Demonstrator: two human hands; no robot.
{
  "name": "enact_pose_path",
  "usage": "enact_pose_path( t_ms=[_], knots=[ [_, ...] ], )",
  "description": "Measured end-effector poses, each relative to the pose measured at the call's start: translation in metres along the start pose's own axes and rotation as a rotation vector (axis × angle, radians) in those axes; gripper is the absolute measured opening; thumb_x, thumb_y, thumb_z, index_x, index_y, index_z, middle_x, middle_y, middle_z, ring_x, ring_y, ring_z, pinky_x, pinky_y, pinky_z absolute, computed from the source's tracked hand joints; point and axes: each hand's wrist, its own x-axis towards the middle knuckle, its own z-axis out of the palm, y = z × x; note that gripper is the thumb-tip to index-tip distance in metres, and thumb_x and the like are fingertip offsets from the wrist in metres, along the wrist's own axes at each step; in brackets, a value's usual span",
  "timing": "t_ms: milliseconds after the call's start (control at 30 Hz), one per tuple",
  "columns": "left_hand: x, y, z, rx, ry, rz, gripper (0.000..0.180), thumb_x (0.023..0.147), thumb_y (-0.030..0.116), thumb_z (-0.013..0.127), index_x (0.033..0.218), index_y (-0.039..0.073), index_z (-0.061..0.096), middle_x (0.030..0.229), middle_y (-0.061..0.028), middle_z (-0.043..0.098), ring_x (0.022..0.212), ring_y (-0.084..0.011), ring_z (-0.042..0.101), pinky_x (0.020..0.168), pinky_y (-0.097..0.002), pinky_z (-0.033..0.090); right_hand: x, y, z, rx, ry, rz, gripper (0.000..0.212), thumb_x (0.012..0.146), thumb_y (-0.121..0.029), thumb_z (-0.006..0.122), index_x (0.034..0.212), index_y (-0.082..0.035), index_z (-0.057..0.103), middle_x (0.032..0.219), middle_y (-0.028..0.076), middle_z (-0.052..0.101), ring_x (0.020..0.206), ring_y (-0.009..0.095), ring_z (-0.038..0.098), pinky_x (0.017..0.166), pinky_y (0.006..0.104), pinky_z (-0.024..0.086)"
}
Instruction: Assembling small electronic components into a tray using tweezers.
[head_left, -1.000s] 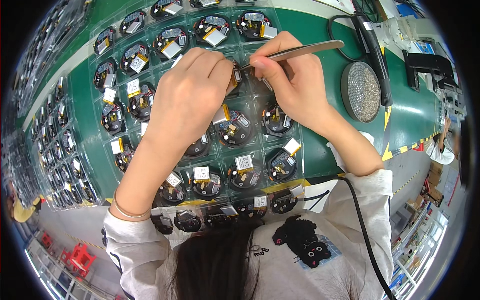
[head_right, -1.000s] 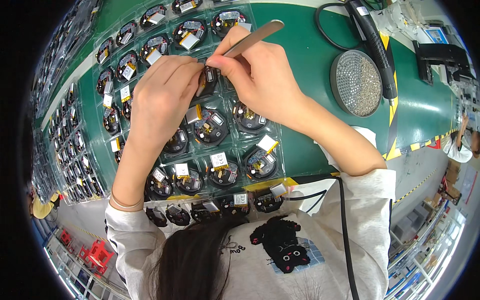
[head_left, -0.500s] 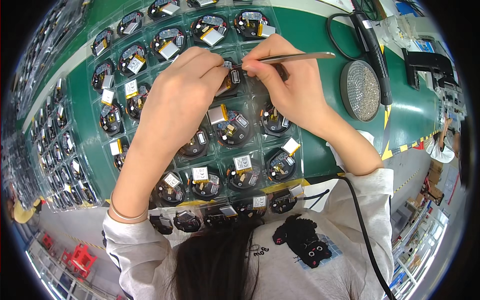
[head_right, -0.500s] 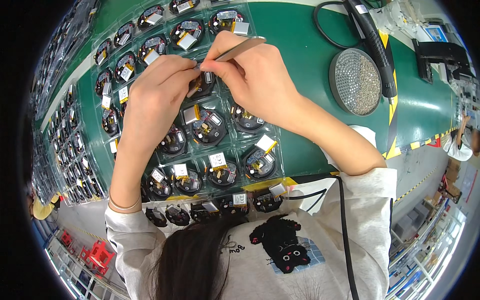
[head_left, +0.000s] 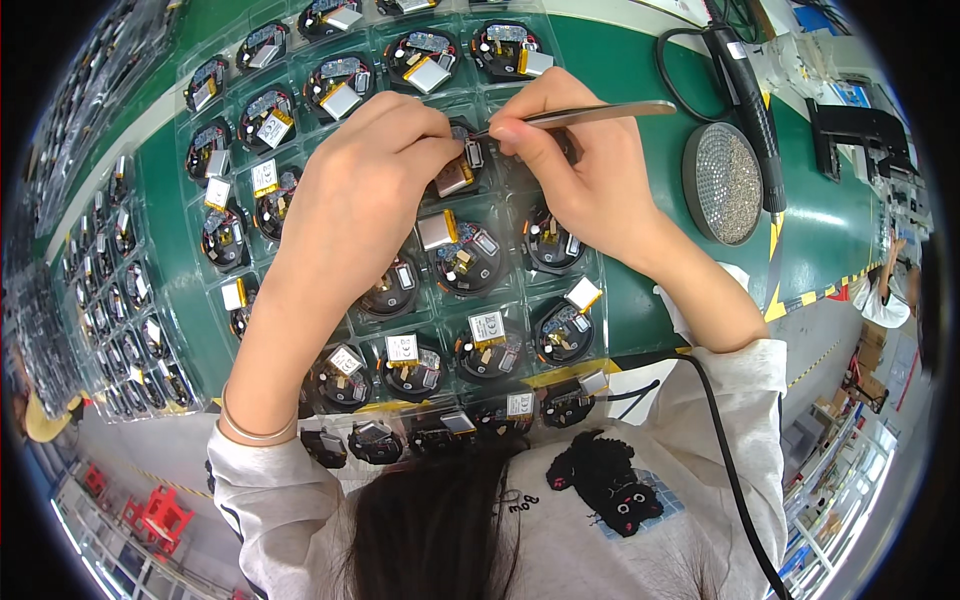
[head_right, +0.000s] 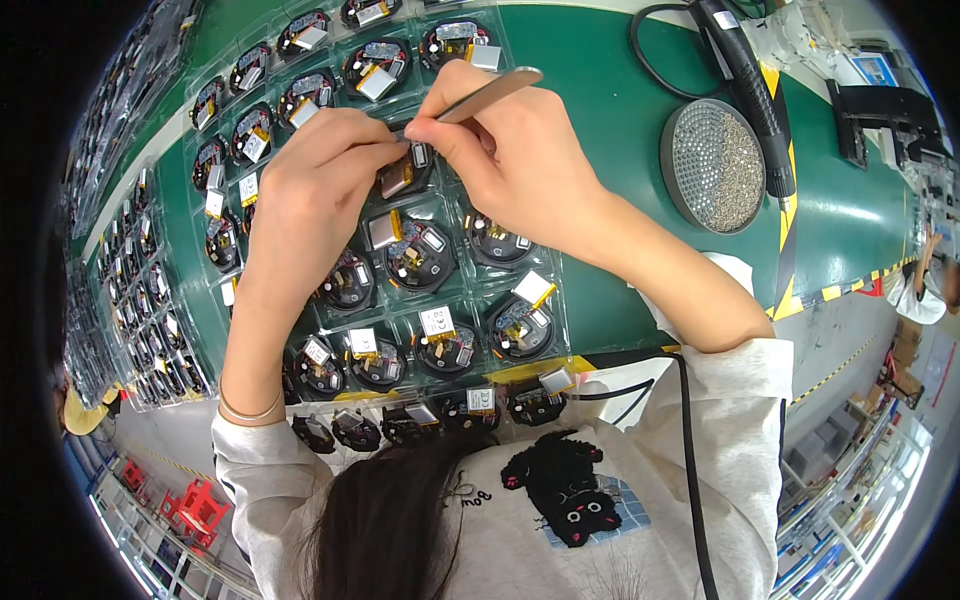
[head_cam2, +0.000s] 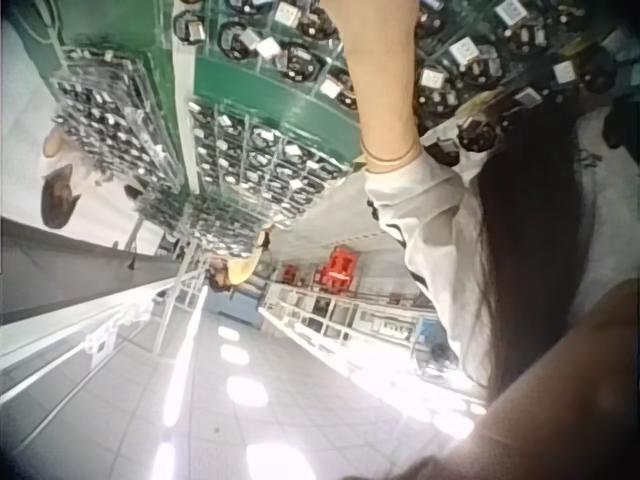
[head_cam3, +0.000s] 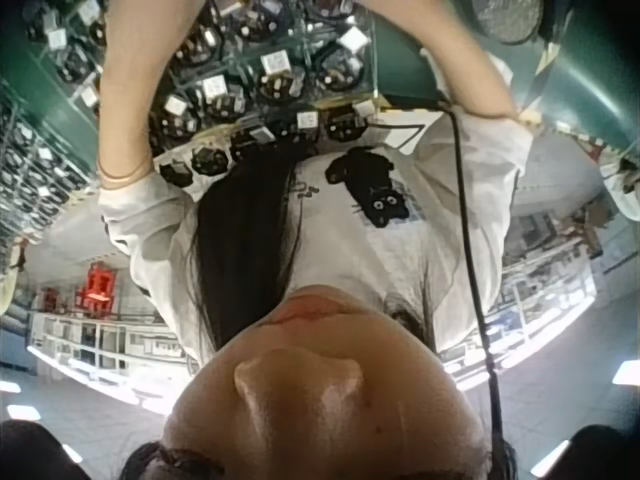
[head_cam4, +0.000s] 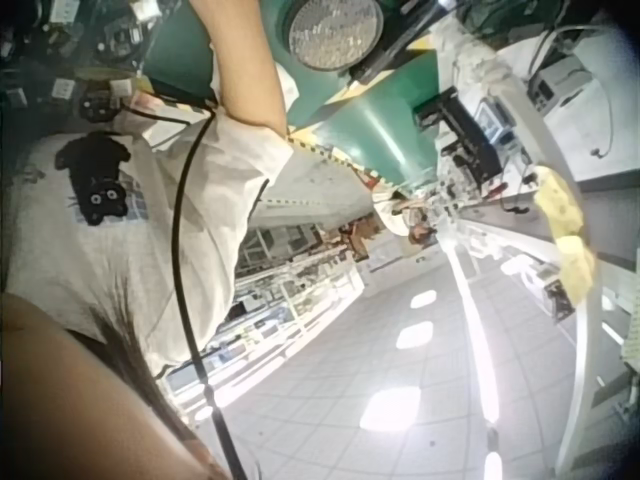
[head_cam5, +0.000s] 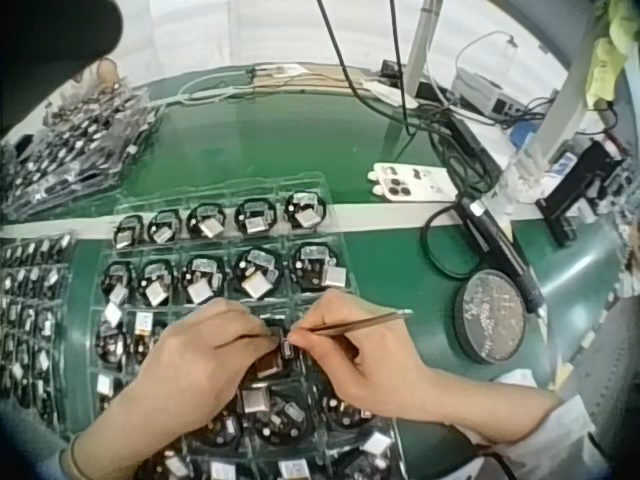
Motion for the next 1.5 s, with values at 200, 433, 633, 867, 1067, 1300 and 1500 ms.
enact_pose_path(
  t_ms=[200,433,633,867,1067,1300,1500],
  knots=[
    [0.008,0.004,-0.009,-0.070,-0.016,-0.023,0.015,0.070,-0.003,0.064,0.082,-0.002,0.071,0.083,-0.0093,0.065,0.088,-0.0261,0.063,0.077,-0.0341,0.054,0.003,-0.006,-0.002,0.181,0.070,0.118,0.011,0.094,-0.010,0.063,0.092,0.001,0.063,0.073,0.002,0.056,0.060,0.008,0.053,0.053,0.0232,0.039],
    [-0.003,-0.004,-0.063,-0.209,-0.217,-0.086,0.026,0.080,-0.006,0.063,0.104,0.000,0.070,0.107,-0.0139,0.070,0.101,-0.0313,0.064,0.088,-0.0376,0.051,0.015,-0.040,-0.009,0.471,0.046,0.379,0.028,0.104,-0.028,0.050,0.110,-0.001,0.058,0.089,0.004,0.063,0.078,0.008,0.055,0.071,0.0224,0.045],
    [-0.030,-0.028,-0.101,-0.055,-0.171,-0.254,0.030,0.088,-0.002,0.060,0.116,0.003,0.067,0.111,-0.0145,0.069,0.096,-0.0277,0.067,0.082,-0.0332,0.052,0.025,-0.064,0.028,0.341,-0.094,0.304,0.020,0.100,-0.020,0.058,0.103,0.000,0.059,0.083,0.004,0.064,0.075,0.008,0.059,0.067,0.0233,0.048],
    [-0.049,-0.032,-0.063,-0.059,0.063,-0.308,0.036,0.087,0.010,0.069,0.123,0.010,0.066,0.103,-0.0097,0.068,0.087,-0.0220,0.063,0.071,-0.0308,0.050,0.016,-0.050,0.069,0.252,-0.038,0.133,0.014,0.097,-0.015,0.062,0.097,-0.001,0.060,0.075,0.001,0.059,0.064,0.006,0.053,0.057,0.0218,0.042],
    [-0.047,-0.042,-0.051,-0.019,0.133,-0.267,0.021,0.083,0.009,0.072,0.104,0.006,0.072,0.097,-0.0081,0.068,0.080,-0.0204,0.061,0.068,-0.0305,0.050,0.020,-0.045,0.072,0.217,-0.134,0.235,0.015,0.095,-0.014,0.063,0.095,0.001,0.061,0.076,0.001,0.057,0.058,0.005,0.047,0.052,0.0226,0.037],
    [-0.048,-0.045,-0.057,-0.146,0.165,-0.342,0.010,0.081,0.007,0.072,0.088,0.002,0.068,0.088,-0.0102,0.067,0.084,-0.0278,0.064,0.075,-0.0376,0.051,0.023,-0.040,0.080,0.128,-0.152,0.054,0.011,0.092,-0.010,0.063,0.093,0.001,0.063,0.078,0.005,0.058,0.055,0.011,0.048,0.052,0.0263,0.038],
    [-0.057,-0.038,-0.079,-0.427,-0.097,-0.352,0.007,0.083,-0.001,0.069,0.090,-0.001,0.067,0.081,-0.0034,0.067,0.068,-0.0108,0.057,0.062,-0.0248,0.045,0.021,-0.038,0.074,0.072,-0.162,0.108,0.011,0.092,-0.010,0.063,0.093,0.000,0.063,0.078,0.006,0.058,0.054,0.013,0.049,0.052,0.0279,0.038]
  ],
)
